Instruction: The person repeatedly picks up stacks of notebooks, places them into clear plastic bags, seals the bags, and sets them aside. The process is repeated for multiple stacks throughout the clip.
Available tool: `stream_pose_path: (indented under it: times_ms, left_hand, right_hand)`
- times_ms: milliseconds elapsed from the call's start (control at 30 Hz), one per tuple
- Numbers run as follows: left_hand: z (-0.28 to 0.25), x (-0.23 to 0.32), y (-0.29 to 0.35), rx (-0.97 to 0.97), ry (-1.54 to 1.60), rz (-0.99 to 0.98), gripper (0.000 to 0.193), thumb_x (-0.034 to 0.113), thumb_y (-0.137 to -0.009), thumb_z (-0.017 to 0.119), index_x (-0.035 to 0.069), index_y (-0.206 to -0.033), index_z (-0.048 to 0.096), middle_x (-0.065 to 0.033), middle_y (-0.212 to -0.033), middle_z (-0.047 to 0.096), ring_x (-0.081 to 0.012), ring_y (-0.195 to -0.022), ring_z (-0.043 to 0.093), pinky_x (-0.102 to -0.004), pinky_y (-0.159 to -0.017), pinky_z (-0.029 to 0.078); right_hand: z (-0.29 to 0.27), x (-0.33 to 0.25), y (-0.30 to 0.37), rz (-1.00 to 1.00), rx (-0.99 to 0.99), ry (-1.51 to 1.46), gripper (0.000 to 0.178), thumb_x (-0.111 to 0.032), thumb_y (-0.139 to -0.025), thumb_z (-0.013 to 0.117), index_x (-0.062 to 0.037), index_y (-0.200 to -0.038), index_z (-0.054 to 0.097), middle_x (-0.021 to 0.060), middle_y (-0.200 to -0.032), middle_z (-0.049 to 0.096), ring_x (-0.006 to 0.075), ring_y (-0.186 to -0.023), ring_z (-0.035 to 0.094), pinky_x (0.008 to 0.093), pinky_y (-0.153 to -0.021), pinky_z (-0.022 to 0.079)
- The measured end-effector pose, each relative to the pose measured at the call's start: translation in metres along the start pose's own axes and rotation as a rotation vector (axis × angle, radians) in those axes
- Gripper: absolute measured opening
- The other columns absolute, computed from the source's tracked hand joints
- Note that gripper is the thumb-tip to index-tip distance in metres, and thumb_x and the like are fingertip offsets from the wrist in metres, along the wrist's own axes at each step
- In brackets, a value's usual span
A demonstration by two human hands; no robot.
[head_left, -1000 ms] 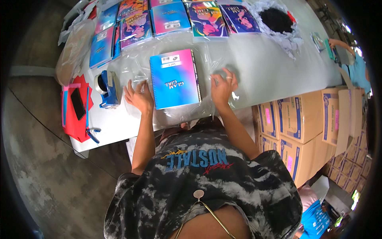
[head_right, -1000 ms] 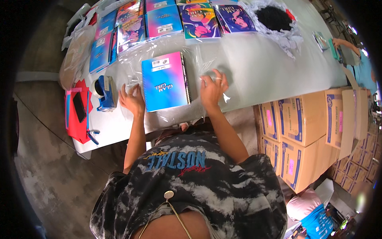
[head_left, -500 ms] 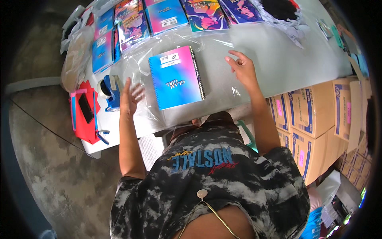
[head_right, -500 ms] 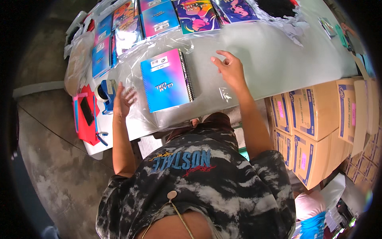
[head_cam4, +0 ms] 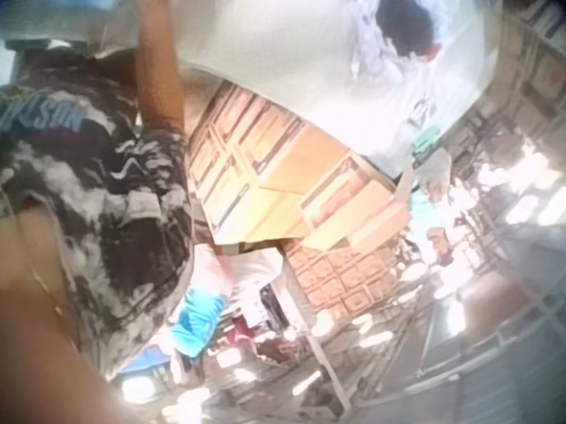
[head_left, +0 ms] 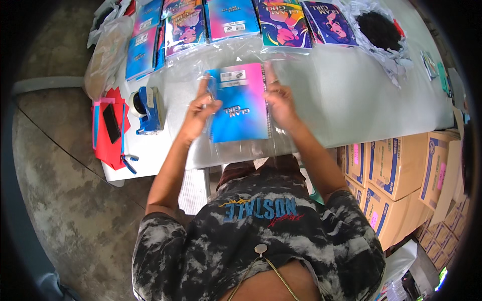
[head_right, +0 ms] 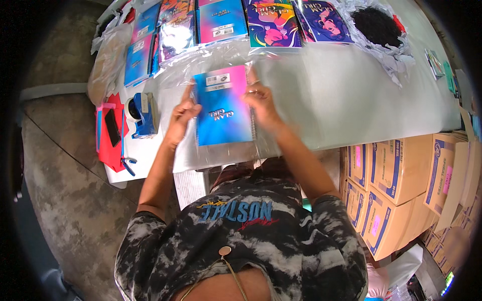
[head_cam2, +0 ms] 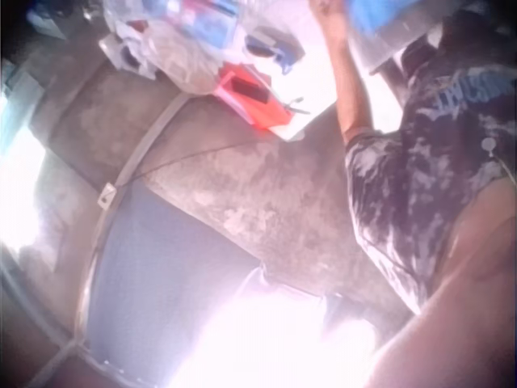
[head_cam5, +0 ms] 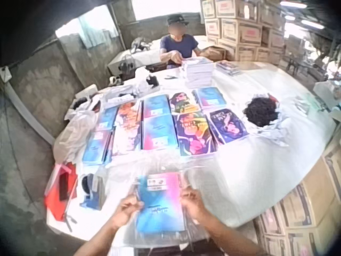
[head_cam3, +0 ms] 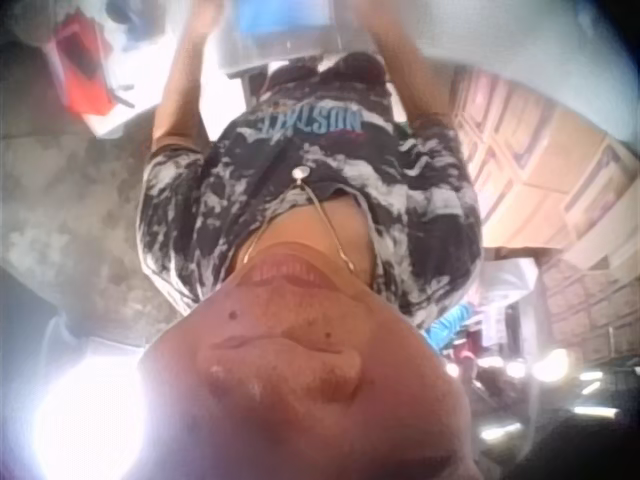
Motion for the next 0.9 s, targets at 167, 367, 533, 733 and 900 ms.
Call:
stream_pose_path:
  times_ms: [167,367,533,733,900]
  left_hand:
    - [0.082,-0.01,0.001,0.03,-0.904,0.159,0.023,0.017,-0.078,0.057,0.007,-0.099,0.056,-0.0228,-0.148,0.01,-0.037,-0.138,0.002,-0.0469,-0.109,0.002]
    - [0.051,-0.014,-0.012,-0.216,0.304,-0.216,0.083,0.014,-0.072,0.055,0.008,-0.144,0.013,-0.0217,-0.144,0.023,-0.0292,-0.136,0.02,-0.0351,-0.106,0.02]
    - [-0.027,0.022,-0.111,0.067,-0.759,0.513,0.044,0.032,-0.074,0.068,0.003,-0.106,0.061,-0.0175,-0.098,0.064,-0.0259,-0.09,0.06,-0.0309,-0.075,0.044]
    - [-0.105,0.041,-0.234,0.577,-0.747,0.049,0.024,0.026,-0.077,0.064,0.003,-0.083,0.064,-0.007,-0.074,0.065,-0.0214,-0.072,0.062,-0.0341,-0.063,0.047]
    - [0.079,0.043,-0.164,-0.223,-1.058,0.281,0.03,0.027,-0.081,0.06,0.006,-0.101,0.064,-0.0131,-0.095,0.064,-0.0255,-0.086,0.061,-0.0353,-0.072,0.049]
  right_hand:
    - [0.049,-0.018,0.01,-0.185,-0.103,0.433,0.02,-0.019,-0.078,0.059,-0.0011,-0.07,0.062,0.0218,-0.146,0.017,0.0345,-0.138,0.009,0.0451,-0.108,0.001]
    - [0.071,0.001,0.01,-0.194,-0.142,1.23,0.027,-0.029,-0.082,0.056,-0.0061,-0.077,0.069,0.0247,-0.145,0.016,0.0412,-0.136,0.006,0.0504,-0.109,0.001]
    - [0.079,0.001,0.009,-0.104,-0.197,1.285,0.027,-0.03,-0.081,0.057,-0.0074,-0.073,0.068,0.0251,-0.145,0.016,0.0392,-0.137,0.007,0.0502,-0.109,0.002]
    - [0.075,0.0,0.008,-0.147,-0.165,1.279,0.025,-0.03,-0.079,0.06,-0.0074,-0.071,0.067,0.0248,-0.145,0.018,0.0381,-0.137,0.008,0.0499,-0.109,0.003]
    - [0.065,0.001,0.008,-0.163,-0.114,1.276,0.024,-0.029,-0.078,0.06,-0.0074,-0.07,0.066,0.0242,-0.145,0.018,0.0373,-0.137,0.009,0.0497,-0.109,0.004]
Point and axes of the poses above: each hand's wrist, its own y-axis away from the middle knuckle, its own z-axis out of the palm, x = y × z, the point moved 10 cm from there along -y, towards the middle knuckle
